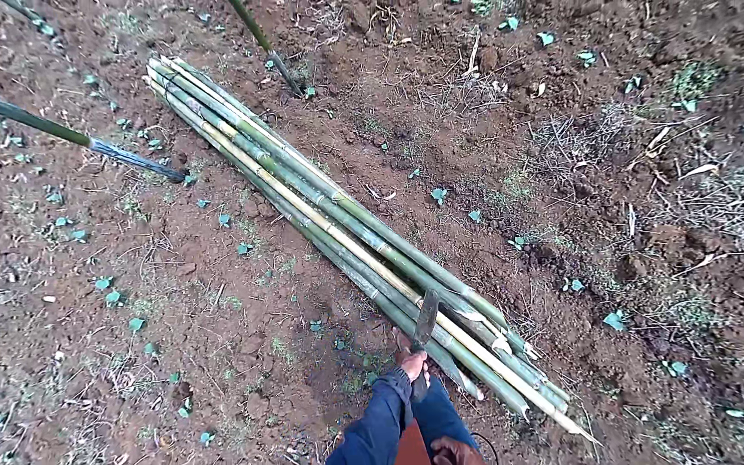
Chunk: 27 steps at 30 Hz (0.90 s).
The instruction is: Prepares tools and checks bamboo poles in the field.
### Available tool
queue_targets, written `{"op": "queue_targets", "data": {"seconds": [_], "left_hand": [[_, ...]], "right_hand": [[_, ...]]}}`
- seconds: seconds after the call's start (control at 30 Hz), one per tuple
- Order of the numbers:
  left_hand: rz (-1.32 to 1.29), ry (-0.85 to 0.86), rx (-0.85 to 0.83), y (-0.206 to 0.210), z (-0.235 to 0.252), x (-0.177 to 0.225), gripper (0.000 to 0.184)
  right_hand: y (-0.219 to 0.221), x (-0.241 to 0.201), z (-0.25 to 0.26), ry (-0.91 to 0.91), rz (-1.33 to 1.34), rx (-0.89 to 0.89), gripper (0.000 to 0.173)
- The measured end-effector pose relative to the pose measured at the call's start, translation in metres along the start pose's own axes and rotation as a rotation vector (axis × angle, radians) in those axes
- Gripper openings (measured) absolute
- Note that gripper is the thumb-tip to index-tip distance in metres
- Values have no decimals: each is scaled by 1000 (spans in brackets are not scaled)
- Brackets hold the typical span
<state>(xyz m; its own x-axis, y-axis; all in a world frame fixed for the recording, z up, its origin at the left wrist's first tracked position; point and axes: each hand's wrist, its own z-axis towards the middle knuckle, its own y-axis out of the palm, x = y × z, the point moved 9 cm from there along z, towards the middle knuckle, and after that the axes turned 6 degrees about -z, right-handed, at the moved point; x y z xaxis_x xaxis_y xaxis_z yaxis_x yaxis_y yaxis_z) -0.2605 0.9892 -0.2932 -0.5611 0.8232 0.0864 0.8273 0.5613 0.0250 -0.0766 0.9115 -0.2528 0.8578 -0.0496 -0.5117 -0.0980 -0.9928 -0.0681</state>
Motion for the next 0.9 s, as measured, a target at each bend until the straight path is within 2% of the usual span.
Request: {"op": "queue_targets", "data": {"seconds": [0.1,0.2,0.33,0.4,0.53,0.73,0.83,0.9], "left_hand": [[82,99,91,-83,-39,17,32],[211,197,229,-167,-81,22,40],[211,274,447,-247,-135,11,34],[147,288,518,-270,-153,-3,36],[23,350,538,-284,-170,-37,32],[-60,387,411,-264,-184,-81,27],[-148,424,308,-243,-202,-95,26],[-208,500,270,-231,-222,-100,29]], "right_hand": [[-5,-9,17,-17,-24,-18,39],[-7,-32,25,-18,-101,-134,41],[7,-47,40,-92,-221,-176,40],[15,-51,46,-122,-275,-194,40],[26,-53,54,-157,-311,-214,39],[30,-83,48,-158,-347,-218,40],[30,-123,40,-235,-198,-115,41],[35,-176,31,-274,16,-82,44]]}}
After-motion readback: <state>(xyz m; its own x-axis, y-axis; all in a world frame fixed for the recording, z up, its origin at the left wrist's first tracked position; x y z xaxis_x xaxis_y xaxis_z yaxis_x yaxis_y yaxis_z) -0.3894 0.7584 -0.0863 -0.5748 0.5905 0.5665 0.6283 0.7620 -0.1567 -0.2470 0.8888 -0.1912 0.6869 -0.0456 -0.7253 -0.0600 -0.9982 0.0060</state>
